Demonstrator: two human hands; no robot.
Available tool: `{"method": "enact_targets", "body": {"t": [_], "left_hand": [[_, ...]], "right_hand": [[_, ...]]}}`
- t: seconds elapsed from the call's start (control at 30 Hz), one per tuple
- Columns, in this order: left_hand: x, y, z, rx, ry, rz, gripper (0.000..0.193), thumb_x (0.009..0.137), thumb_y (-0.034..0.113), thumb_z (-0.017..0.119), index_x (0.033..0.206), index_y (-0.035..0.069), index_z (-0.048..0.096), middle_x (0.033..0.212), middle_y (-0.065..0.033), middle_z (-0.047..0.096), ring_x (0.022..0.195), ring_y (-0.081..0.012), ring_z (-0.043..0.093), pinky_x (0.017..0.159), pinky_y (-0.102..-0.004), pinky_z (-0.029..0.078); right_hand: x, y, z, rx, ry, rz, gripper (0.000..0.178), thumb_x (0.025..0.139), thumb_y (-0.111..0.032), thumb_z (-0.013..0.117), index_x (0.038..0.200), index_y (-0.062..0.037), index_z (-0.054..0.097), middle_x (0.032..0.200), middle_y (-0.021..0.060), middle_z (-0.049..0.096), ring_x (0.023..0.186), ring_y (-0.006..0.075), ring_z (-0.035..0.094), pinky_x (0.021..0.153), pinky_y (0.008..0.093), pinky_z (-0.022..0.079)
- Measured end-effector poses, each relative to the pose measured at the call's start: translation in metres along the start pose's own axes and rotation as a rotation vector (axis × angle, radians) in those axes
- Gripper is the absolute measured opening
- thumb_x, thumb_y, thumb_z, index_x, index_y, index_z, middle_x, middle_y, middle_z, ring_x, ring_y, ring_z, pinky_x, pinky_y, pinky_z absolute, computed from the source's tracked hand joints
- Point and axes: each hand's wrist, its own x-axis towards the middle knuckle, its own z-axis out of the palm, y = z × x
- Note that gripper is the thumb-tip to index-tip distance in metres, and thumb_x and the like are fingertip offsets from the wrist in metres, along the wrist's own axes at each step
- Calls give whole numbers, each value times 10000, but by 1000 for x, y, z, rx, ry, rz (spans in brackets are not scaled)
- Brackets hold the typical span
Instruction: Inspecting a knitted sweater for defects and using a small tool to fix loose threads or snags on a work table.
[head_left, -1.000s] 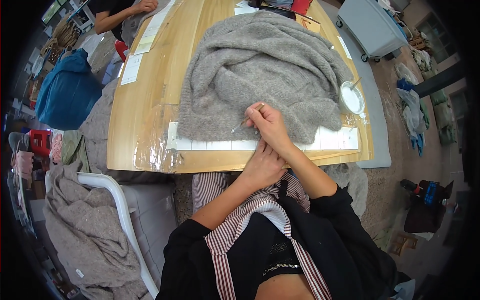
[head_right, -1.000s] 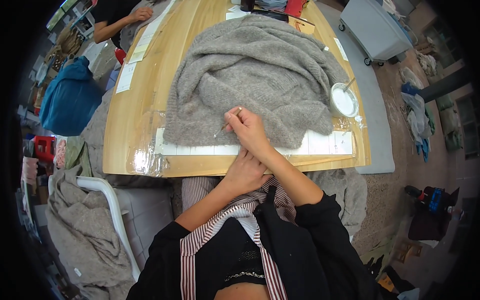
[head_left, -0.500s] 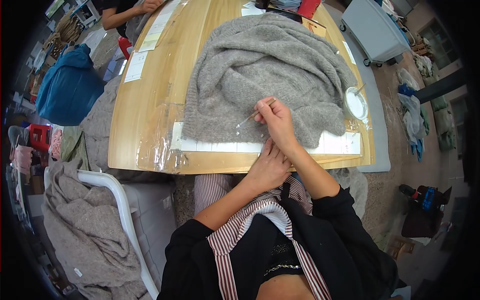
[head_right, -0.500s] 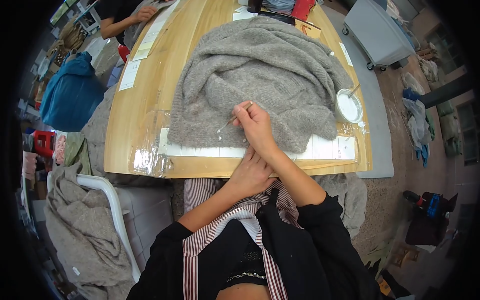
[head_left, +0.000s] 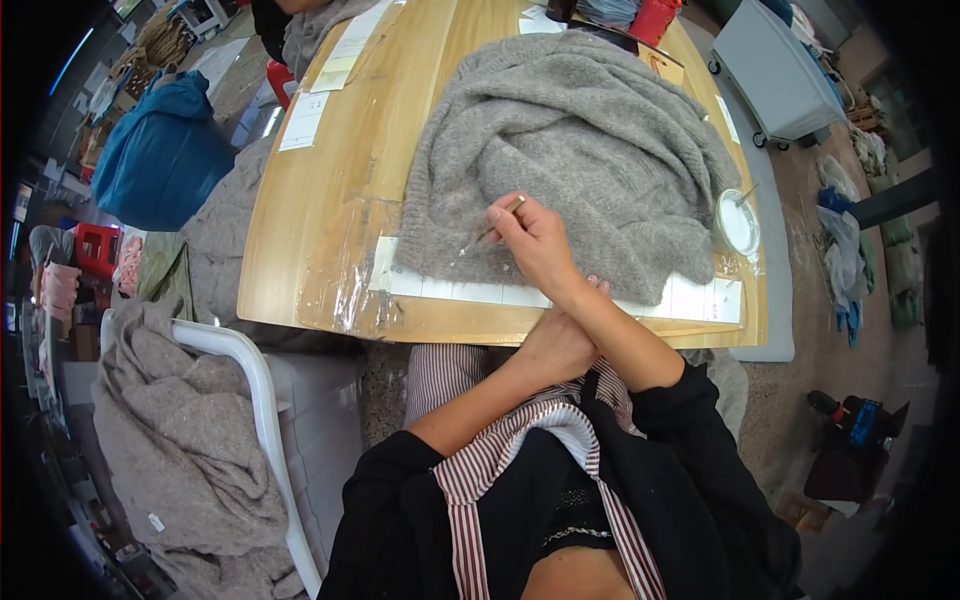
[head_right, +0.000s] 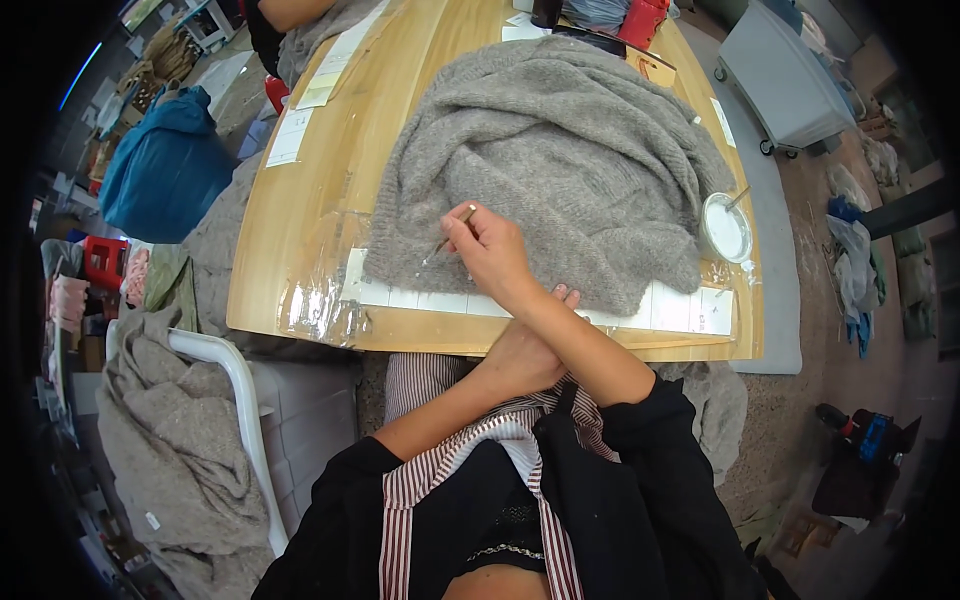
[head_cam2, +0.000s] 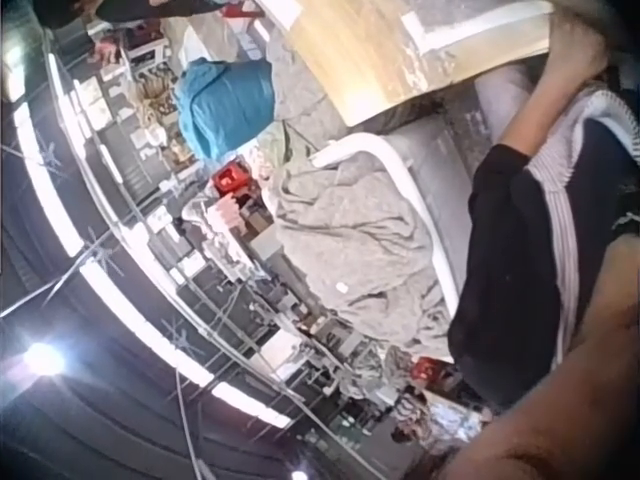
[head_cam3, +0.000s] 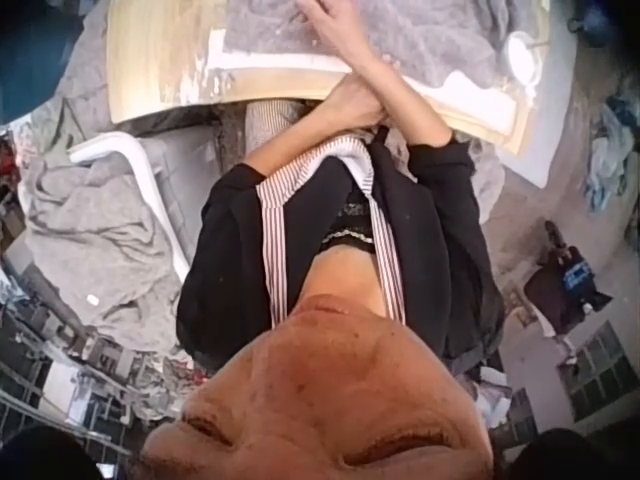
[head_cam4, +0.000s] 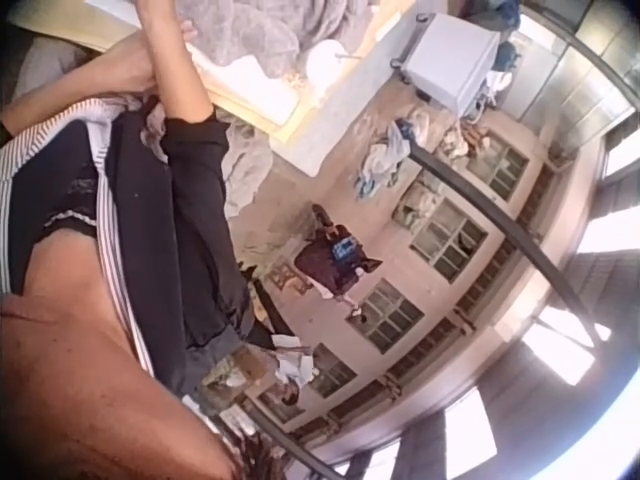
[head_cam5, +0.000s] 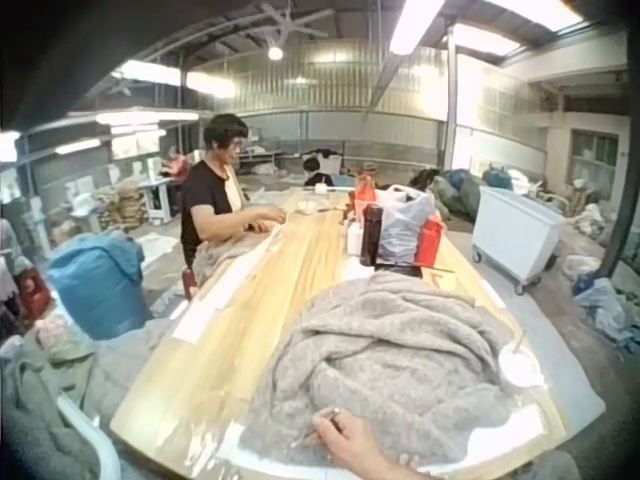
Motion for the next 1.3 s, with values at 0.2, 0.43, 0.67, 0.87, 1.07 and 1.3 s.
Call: {"method": "enact_targets", "body": {"t": [0.2,0.43,0.67,0.87,1.07,1.3], "left_hand": [[-1,0,0,54,0,26,483,859,215,590,1281,-12,533,1385,-332,431,1294,-491,415,1089,-537,325],[-3,-2,5,52,-37,7,512,866,234,581,1310,-10,508,1380,-332,435,1305,-481,409,1095,-539,310],[-1,1,-3,44,-78,-19,529,863,241,595,1321,-8,503,1415,-310,408,1338,-454,378,1116,-536,280],[9,9,-28,-37,-228,-63,563,825,289,678,1307,41,525,1426,-228,419,1382,-403,328,1121,-557,255],[119,-89,-107,403,9,22,784,693,271,818,1378,131,464,1469,-230,354,1376,-433,316,1107,-579,255],[231,-216,-121,499,-179,-487,1293,514,351,920,1535,190,144,1495,-249,307,1271,-450,450,997,-534,422]], "right_hand": [[1,2,3,163,12,42,192,944,-211,592,904,-29,641,674,31,655,619,76,598,559,241,449],[1,3,3,57,-8,63,172,966,-186,578,904,-30,617,744,-12,615,663,52,564,628,209,460],[-1,-12,1,-156,-25,85,159,968,-174,573,907,-37,626,782,-7,623,674,64,570,623,216,463],[-44,-43,-105,312,324,-4,133,976,-177,571,948,-56,620,795,11,624,702,64,567,639,197,443],[-101,-49,-278,-186,964,-296,183,994,-198,561,960,-35,639,801,3,600,719,61,531,639,209,421],[-89,13,-350,-996,888,72,217,914,-207,643,987,-3,656,906,74,633,861,207,566,765,329,447]]}}
